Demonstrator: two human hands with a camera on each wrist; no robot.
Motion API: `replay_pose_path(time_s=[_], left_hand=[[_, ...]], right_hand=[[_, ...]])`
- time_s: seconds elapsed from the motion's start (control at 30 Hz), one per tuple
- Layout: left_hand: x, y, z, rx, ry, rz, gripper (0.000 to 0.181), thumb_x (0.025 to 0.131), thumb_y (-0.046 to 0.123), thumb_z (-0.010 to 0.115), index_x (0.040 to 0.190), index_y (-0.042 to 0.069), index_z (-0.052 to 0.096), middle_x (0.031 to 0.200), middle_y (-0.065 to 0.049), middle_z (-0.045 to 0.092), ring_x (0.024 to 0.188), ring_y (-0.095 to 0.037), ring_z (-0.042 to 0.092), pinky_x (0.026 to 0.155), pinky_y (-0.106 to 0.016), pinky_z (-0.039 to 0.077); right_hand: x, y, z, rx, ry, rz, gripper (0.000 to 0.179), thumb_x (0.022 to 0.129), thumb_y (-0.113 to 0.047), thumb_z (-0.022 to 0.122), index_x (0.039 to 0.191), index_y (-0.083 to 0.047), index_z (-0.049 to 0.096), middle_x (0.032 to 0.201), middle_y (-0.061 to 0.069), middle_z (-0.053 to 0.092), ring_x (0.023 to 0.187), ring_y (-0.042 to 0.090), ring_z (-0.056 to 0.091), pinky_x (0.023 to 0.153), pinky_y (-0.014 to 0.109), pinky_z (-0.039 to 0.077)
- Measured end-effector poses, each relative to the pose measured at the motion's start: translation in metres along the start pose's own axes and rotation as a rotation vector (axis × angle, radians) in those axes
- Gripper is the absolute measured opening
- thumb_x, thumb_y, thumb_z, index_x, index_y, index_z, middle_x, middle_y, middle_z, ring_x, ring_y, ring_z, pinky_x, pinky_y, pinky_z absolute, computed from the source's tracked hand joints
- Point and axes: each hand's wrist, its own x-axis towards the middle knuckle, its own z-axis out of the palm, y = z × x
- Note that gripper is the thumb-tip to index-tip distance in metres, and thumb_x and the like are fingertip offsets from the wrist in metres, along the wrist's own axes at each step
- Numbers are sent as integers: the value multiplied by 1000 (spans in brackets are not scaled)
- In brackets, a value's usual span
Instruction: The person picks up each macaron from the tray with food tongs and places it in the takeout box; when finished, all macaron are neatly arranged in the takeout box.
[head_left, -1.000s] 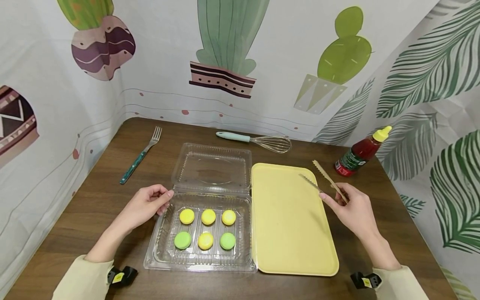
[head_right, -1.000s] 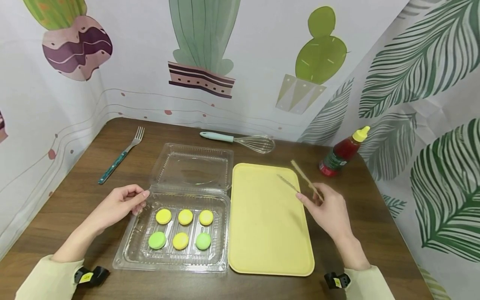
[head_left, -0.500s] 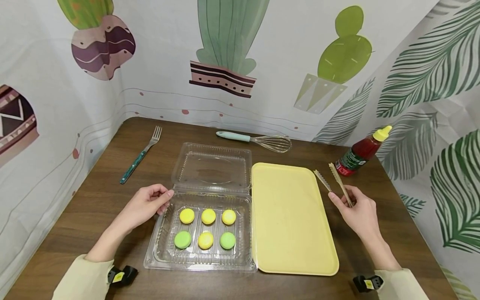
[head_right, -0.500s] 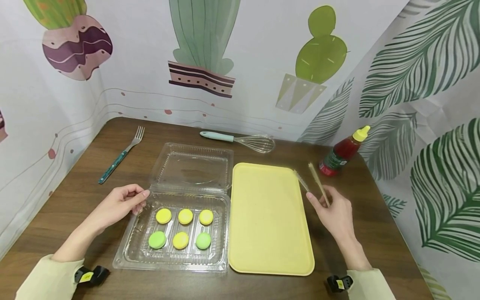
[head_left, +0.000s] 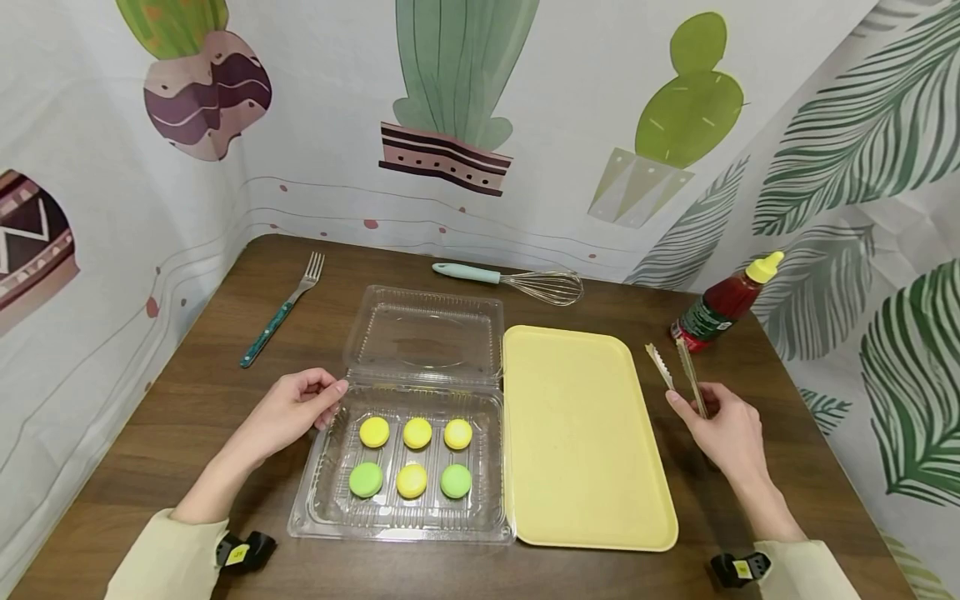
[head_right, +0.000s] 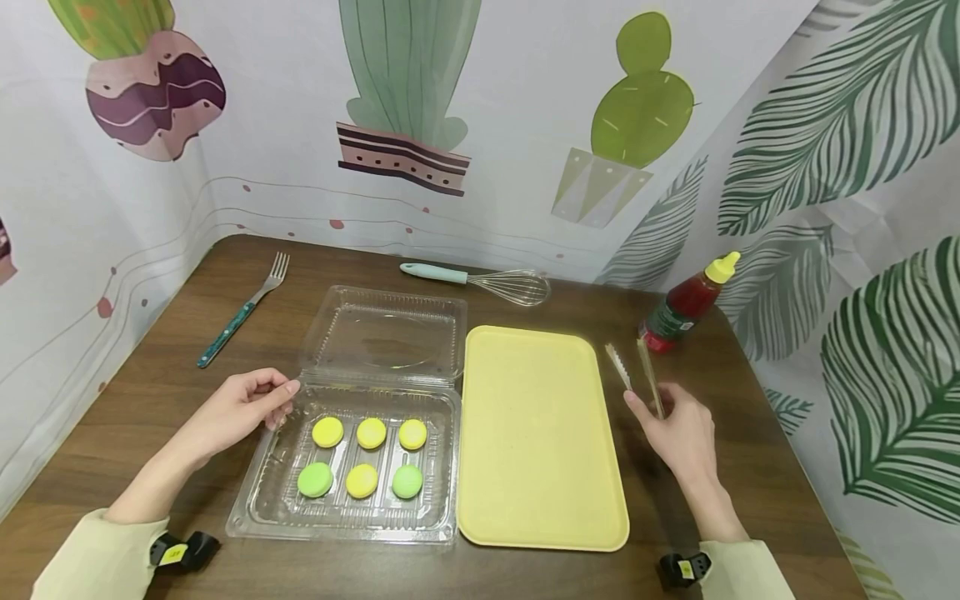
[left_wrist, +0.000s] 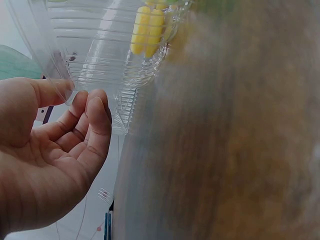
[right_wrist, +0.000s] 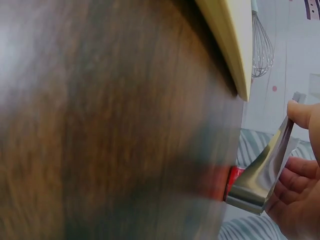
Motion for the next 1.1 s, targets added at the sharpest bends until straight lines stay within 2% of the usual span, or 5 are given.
replay_pose_path(time_s=[0.33,0.53,0.87,0.93,1.1], left_hand=[[0,0,1,-8,-2,-3,29,102,24,61,94,-3,60,72,-7,59,61,-16,57,57,-31,52],[1,-1,0,-13,-3,-4,29,102,24,61,95,-3,60,72,-7,59,61,-16,56,57,-31,52],[-1,2,0,6,3,-4,30,101,25,62,95,-4,60,71,-7,59,61,-16,57,57,-31,52],[-1,3,0,4,2,-4,30,101,25,62,95,-4,60,71,-7,59,61,-16,57,57,-31,52],[-1,2,0,-3,-1,-5,30,101,25,62,95,-4,60,72,-7,59,61,-16,57,57,-31,52]], right_hand=[[-1,7,-4,-71,-74,13,53,91,-45,71,105,5,67,78,11,62,71,28,57,64,47,43],[-2,10,-5,-123,-149,36,60,90,-51,69,109,6,65,76,9,60,72,30,57,63,52,46],[-4,14,-4,-156,-217,67,70,89,-56,68,116,8,63,81,12,61,75,33,59,64,55,47],[-4,15,-4,-166,-234,73,72,89,-58,67,117,9,62,82,13,62,74,33,59,62,55,48],[-4,18,-4,-191,-261,68,78,89,-59,66,119,13,61,100,30,65,83,47,62,64,59,48]])
